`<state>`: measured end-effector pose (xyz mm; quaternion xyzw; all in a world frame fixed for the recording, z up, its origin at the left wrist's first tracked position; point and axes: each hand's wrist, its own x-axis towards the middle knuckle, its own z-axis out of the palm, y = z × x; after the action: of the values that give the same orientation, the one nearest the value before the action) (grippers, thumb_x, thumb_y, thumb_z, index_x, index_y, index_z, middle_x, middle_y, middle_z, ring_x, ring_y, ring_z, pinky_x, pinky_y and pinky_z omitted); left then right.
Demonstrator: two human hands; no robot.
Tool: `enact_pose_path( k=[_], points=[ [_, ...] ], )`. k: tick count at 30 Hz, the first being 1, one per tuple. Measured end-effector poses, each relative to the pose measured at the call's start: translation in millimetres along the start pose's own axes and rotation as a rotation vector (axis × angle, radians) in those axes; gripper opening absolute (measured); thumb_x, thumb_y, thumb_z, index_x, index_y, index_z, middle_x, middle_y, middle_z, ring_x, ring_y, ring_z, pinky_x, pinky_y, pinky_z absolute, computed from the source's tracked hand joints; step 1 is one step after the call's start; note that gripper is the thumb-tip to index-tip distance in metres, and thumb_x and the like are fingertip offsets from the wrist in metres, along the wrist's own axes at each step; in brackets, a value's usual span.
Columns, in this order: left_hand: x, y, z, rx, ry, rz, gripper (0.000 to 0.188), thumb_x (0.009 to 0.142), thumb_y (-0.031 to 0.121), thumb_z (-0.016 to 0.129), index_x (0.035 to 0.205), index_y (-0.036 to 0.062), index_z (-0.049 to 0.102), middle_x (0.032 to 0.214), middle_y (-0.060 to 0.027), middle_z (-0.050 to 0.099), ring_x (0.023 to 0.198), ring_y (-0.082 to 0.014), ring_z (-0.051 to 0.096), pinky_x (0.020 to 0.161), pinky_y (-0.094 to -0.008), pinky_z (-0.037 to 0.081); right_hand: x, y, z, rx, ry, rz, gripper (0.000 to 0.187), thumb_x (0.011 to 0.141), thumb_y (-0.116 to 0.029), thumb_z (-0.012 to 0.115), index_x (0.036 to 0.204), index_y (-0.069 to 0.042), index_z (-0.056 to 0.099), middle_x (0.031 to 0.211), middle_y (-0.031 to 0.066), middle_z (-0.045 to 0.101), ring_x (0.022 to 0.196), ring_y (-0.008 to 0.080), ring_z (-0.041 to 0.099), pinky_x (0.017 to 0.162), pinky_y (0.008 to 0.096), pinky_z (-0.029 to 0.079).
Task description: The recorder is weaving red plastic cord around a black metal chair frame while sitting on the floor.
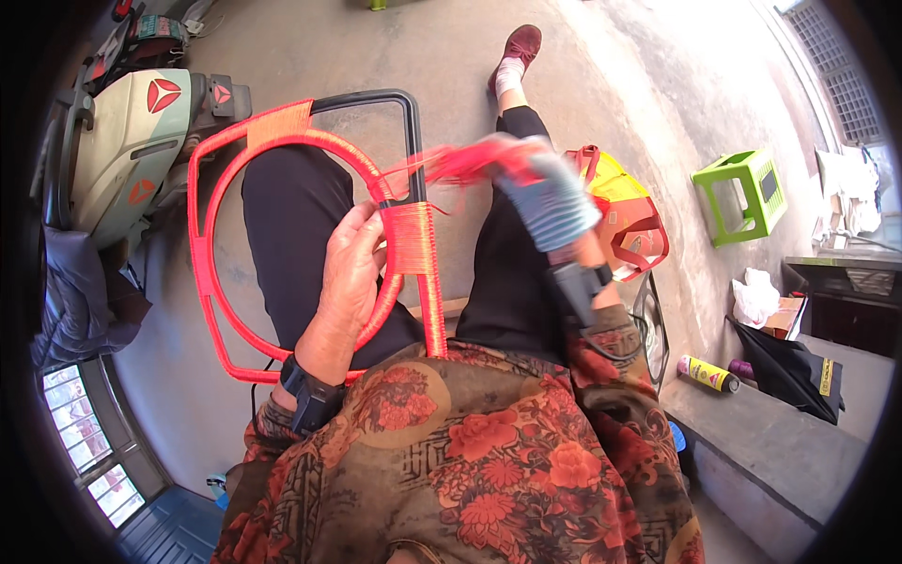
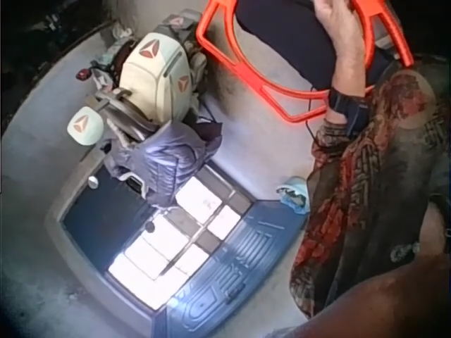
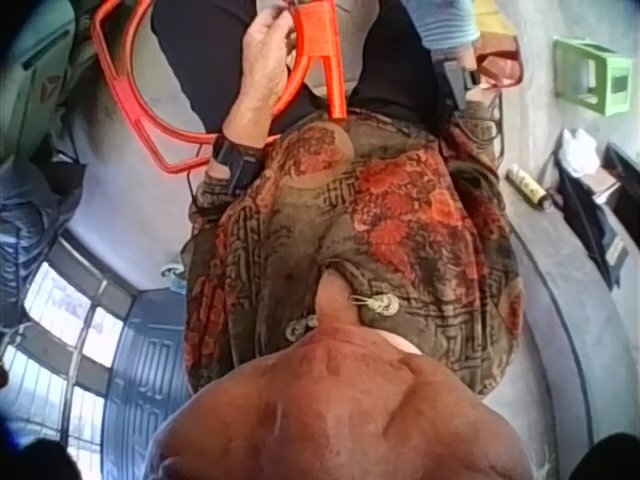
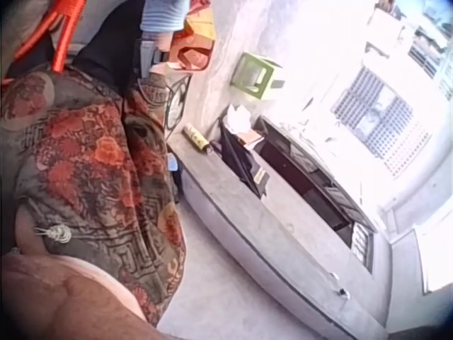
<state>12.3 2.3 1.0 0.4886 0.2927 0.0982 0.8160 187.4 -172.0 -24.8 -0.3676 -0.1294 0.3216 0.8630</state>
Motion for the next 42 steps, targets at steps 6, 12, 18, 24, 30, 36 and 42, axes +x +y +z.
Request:
enact_pose_path(
  k=[6, 12, 18, 24, 30, 36, 42],
  points=[
    [-5, 8, 10, -0.131, -0.032, 0.078, 0.028, 0.098, 0.011, 0.05, 0.123, -0.003, 0.049, 0.106, -0.0087, 0.063, 0.095, -0.0113, 0.061, 0.084, -0.0273, 0.049, -15, -87, -132, 0.416, 0.194, -0.237, 0.029, 0.092, -0.028, 0.056, 0.103, -0.002, 0.06, 0.098, 0.0104, 0.063, 0.095, 0.0232, 0.059, 0.09, 0.0402, 0.047],
    [-4, 1, 3, -0.146, -0.011, 0.099, 0.023, 0.095, 0.003, 0.056, 0.116, -0.0042, 0.051, 0.103, -0.0102, 0.065, 0.093, -0.011, 0.062, 0.083, -0.024, 0.05, -5, -29, -30, 0.129, 0.203, 0.092, 0.037, 0.09, -0.025, 0.065, 0.116, -0.002, 0.054, 0.089, 0.0033, 0.06, 0.072, 0.0107, 0.057, 0.065, 0.0259, 0.049],
    [-6, 4, 8, -0.119, 0.013, 0.088, 0.015, 0.094, 0.005, 0.058, 0.106, -0.0024, 0.054, 0.096, -0.0089, 0.067, 0.086, -0.0109, 0.064, 0.079, -0.0231, 0.051, -15, -2, 45, -0.746, -0.143, 0.575, 0.03, 0.091, -0.033, 0.065, 0.091, -0.003, 0.064, 0.071, 0.004, 0.063, 0.059, 0.0119, 0.059, 0.057, 0.0249, 0.047],
    [-6, 2, 6, -0.093, 0.021, 0.098, 0.014, 0.094, 0.007, 0.061, 0.104, 0.0004, 0.054, 0.091, -0.0068, 0.068, 0.078, -0.008, 0.063, 0.069, -0.0197, 0.05, -13, -6, 39, -0.176, 0.027, 0.345, 0.027, 0.096, -0.033, 0.056, 0.088, -0.007, 0.055, 0.07, 0.0047, 0.056, 0.058, 0.0121, 0.052, 0.056, 0.0255, 0.043],
    [-1, 3, 3, -0.04, 0.01, 0.059, 0.013, 0.093, 0.004, 0.061, 0.102, -0.0014, 0.055, 0.089, -0.0067, 0.067, 0.08, -0.0073, 0.062, 0.07, -0.0199, 0.05, -19, -6, 95, -0.436, -0.249, 0.276, 0.034, 0.09, -0.038, 0.062, 0.079, -0.009, 0.049, 0.062, 0.0001, 0.046, 0.052, 0.0089, 0.044, 0.049, 0.0238, 0.033],
    [-4, 0, 7, -0.098, -0.091, 0.018, 0.018, 0.094, 0.007, 0.062, 0.107, -0.0024, 0.056, 0.092, -0.0069, 0.067, 0.081, -0.0086, 0.063, 0.074, -0.0228, 0.051, -15, -30, 42, -0.387, 0.158, 0.136, 0.034, 0.094, -0.037, 0.056, 0.093, -0.004, 0.065, 0.077, 0.0044, 0.06, 0.057, 0.0088, 0.05, 0.052, 0.0217, 0.04],
    [-13, 6, 7, -0.058, -0.2, -0.048, 0.026, 0.093, 0.009, 0.062, 0.115, -0.0016, 0.055, 0.098, -0.0065, 0.066, 0.083, -0.0122, 0.066, 0.076, -0.0277, 0.055, -48, -107, -199, -0.007, 0.579, -0.101, 0.029, 0.092, -0.033, 0.06, 0.095, -0.004, 0.06, 0.076, 0.0069, 0.061, 0.058, 0.0158, 0.053, 0.055, 0.031, 0.049]
  ],
)
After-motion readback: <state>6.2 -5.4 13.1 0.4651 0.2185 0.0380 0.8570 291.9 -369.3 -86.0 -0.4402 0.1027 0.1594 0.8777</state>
